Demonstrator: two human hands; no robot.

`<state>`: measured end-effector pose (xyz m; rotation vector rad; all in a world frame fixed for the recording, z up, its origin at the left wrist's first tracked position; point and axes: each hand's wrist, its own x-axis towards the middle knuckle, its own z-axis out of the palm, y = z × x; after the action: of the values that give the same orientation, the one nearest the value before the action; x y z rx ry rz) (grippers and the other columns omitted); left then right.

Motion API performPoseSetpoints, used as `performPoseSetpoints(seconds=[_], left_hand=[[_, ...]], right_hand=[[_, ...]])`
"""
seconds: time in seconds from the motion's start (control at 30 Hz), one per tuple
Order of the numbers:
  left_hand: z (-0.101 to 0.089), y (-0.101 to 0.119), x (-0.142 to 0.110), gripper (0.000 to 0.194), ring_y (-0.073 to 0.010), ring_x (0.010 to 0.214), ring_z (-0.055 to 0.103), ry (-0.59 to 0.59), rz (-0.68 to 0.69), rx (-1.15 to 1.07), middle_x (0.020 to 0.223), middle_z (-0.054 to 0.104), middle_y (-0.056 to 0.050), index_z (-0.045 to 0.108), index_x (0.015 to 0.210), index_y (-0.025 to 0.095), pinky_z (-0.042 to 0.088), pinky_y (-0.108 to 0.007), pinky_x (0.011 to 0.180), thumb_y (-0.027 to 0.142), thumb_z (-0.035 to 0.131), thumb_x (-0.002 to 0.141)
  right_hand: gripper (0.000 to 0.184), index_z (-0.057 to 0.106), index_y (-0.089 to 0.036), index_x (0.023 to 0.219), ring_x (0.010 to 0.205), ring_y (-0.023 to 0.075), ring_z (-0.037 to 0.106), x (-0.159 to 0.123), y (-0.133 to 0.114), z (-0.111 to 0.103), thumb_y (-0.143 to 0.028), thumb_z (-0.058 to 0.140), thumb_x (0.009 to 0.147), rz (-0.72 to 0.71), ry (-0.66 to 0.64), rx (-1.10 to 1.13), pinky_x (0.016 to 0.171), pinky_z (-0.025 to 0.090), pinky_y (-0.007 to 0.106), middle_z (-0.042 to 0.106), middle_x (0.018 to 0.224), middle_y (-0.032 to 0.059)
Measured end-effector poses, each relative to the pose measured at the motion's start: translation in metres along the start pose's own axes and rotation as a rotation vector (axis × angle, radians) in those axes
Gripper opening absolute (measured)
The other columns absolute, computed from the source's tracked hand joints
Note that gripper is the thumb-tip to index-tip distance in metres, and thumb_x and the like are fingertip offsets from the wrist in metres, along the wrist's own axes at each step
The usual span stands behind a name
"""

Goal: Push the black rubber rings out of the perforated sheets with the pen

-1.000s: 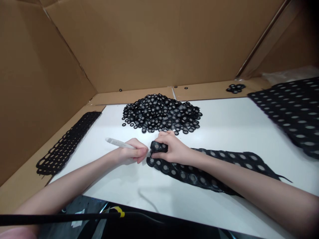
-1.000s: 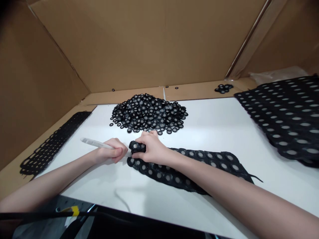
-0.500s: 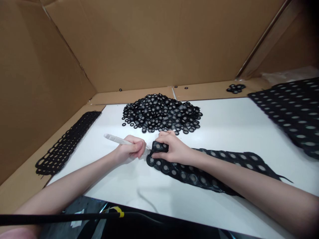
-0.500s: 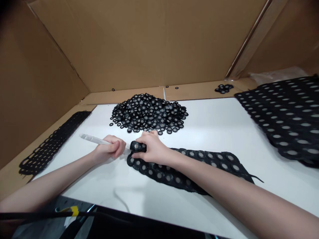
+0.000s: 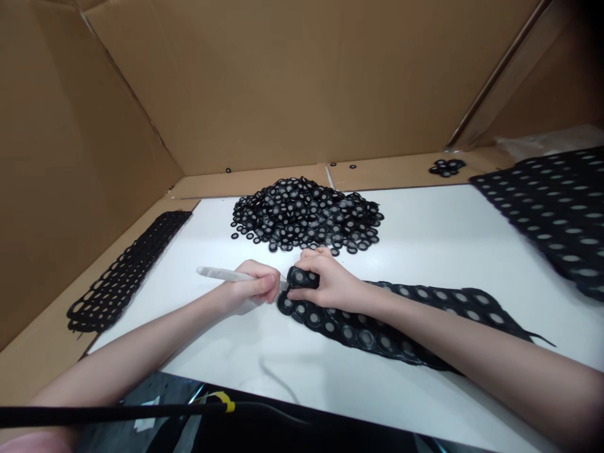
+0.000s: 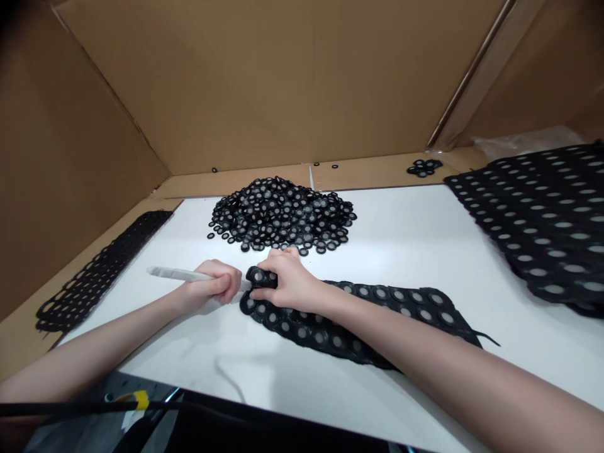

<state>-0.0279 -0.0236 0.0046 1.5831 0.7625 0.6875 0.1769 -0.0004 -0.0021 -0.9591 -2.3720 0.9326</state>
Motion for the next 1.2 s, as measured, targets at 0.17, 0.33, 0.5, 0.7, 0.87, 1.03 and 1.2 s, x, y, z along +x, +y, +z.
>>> performPoseSetpoints(seconds=[0.17, 0.33, 0.5, 0.7, 0.87, 1.03, 1.2], left_hand=[[0.0, 0.002, 0.0, 0.054, -0.0102, 0.046, 0.035, 0.011, -0.033, 0.018, 0.044, 0.036, 0.0, 0.05, 0.048, 0.012, 0.021, -0.026, 0.046, 0.053, 0.055, 0.082], [-0.003, 0.002, 0.0, 0.055, -0.0097, 0.043, 0.033, -0.049, -0.039, -0.026, 0.042, 0.035, 0.0, 0.052, 0.046, 0.012, 0.019, -0.027, 0.047, 0.054, 0.057, 0.081], [-0.003, 0.005, 0.002, 0.056, -0.0093, 0.041, 0.032, -0.106, -0.052, -0.068, 0.041, 0.035, 0.0, 0.051, 0.044, 0.011, 0.02, -0.028, 0.046, 0.053, 0.058, 0.081], [-0.005, 0.0, 0.001, 0.055, -0.0098, 0.044, 0.034, -0.021, -0.025, -0.087, 0.044, 0.037, 0.0, 0.052, 0.047, 0.011, 0.02, -0.027, 0.046, 0.053, 0.057, 0.081], [-0.006, -0.007, 0.001, 0.053, -0.0102, 0.045, 0.034, 0.028, 0.001, -0.107, 0.044, 0.037, 0.0, 0.054, 0.051, 0.011, 0.02, -0.026, 0.046, 0.055, 0.058, 0.081], [-0.003, -0.007, 0.001, 0.051, -0.0099, 0.046, 0.037, 0.066, 0.077, -0.137, 0.048, 0.044, -0.002, 0.059, 0.056, 0.009, 0.024, -0.025, 0.047, 0.052, 0.058, 0.083], [-0.004, -0.007, 0.001, 0.052, -0.0103, 0.045, 0.037, 0.06, 0.071, -0.182, 0.046, 0.042, -0.001, 0.056, 0.051, 0.01, 0.023, -0.026, 0.047, 0.052, 0.058, 0.082]], right_hand=[[0.03, 0.048, -0.017, 0.058, 0.077, 0.0169, 0.049, 0.0, 0.001, 0.0, -0.029, 0.073, 0.071, -0.03, 0.007, 0.015, 0.084, 0.026, 0.035, 0.048, 0.062, -0.0038], [0.031, 0.049, -0.017, 0.058, 0.078, 0.017, 0.049, 0.0, 0.0, 0.001, -0.03, 0.073, 0.071, -0.023, 0.002, 0.004, 0.085, 0.026, 0.036, 0.048, 0.062, -0.0037], [0.031, 0.049, -0.016, 0.058, 0.079, 0.0177, 0.05, 0.0, -0.001, 0.0, -0.03, 0.074, 0.07, -0.015, -0.005, 0.004, 0.086, 0.025, 0.037, 0.049, 0.063, -0.0031], [0.028, 0.051, -0.017, 0.065, 0.083, 0.019, 0.049, -0.001, 0.0, 0.0, -0.034, 0.072, 0.072, -0.017, -0.027, -0.033, 0.086, 0.025, 0.037, 0.051, 0.068, -0.0018], [0.037, 0.052, -0.017, 0.068, 0.08, 0.0196, 0.048, -0.002, -0.002, 0.001, -0.047, 0.073, 0.066, -0.047, 0.004, -0.122, 0.085, 0.026, 0.038, 0.049, 0.07, -0.0004], [0.048, 0.053, -0.017, 0.067, 0.079, 0.0188, 0.045, -0.001, -0.001, 0.004, -0.058, 0.075, 0.058, -0.036, 0.019, -0.146, 0.086, 0.026, 0.038, 0.046, 0.072, -0.0006], [0.044, 0.052, -0.016, 0.063, 0.079, 0.0177, 0.042, 0.0, 0.0, 0.003, -0.053, 0.077, 0.061, 0.019, -0.034, -0.087, 0.086, 0.025, 0.037, 0.042, 0.072, -0.0012]])
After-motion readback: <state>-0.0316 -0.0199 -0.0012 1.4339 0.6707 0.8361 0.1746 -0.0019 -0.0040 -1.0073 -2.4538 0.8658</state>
